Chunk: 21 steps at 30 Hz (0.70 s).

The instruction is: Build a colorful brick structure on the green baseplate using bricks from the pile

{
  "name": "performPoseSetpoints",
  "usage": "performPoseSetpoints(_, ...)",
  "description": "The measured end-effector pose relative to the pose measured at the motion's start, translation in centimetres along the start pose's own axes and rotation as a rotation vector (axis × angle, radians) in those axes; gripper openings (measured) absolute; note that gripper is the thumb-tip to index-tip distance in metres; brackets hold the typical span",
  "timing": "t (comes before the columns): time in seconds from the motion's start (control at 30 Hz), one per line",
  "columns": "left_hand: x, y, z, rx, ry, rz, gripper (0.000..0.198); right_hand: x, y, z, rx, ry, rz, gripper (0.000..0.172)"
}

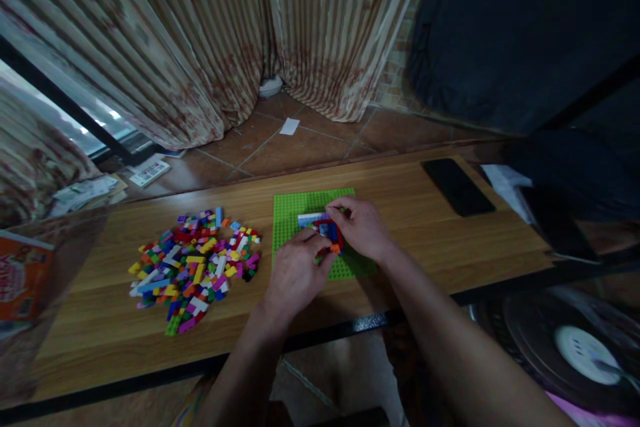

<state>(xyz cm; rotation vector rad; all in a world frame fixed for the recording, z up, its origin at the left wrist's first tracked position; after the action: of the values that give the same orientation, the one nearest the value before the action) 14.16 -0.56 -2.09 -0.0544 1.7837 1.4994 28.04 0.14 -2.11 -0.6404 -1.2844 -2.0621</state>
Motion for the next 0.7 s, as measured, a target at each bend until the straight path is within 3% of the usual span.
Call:
performPoseSetpoints(0.1,-0.2,0.1,0.0,-0.003,-0.009,-0.002,0.008,-0.9,-0.1,-0.2,0.111,-0.030,0.091,0.017)
performPoseSetpoints(0.23,-0.4,0.2,0.0,-0.010,-0.011,-0.009,0.009,-2.2,0.3,-1.1,0.260,-0.130,0.203,0.048)
performPoseSetpoints(0.37,-0.3,0.2,0.1,-0.015,-0.012,0.010,0.012,-2.1,0.5,-1.5,0.329,-0.110,0.172,0.069)
performPoseSetpoints(0.7,-0.4,0.0,0.1,0.000,-0.017,-0.008,0.017,-1.5,0.3,-1.5,0.393,-0.074,0.138,0.067)
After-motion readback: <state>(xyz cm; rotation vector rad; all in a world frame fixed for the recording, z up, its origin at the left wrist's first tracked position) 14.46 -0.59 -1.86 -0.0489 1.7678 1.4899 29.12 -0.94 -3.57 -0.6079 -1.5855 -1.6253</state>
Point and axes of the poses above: each hand's wrist, its own z-axis towards the middle knuckle, its own y-axis out of the back of the hand, x = y × z, the point moved 7 cm from there along z, towards the middle knuckle, and after that the axes turned 15 degrees about y, right-handed, at the moved point
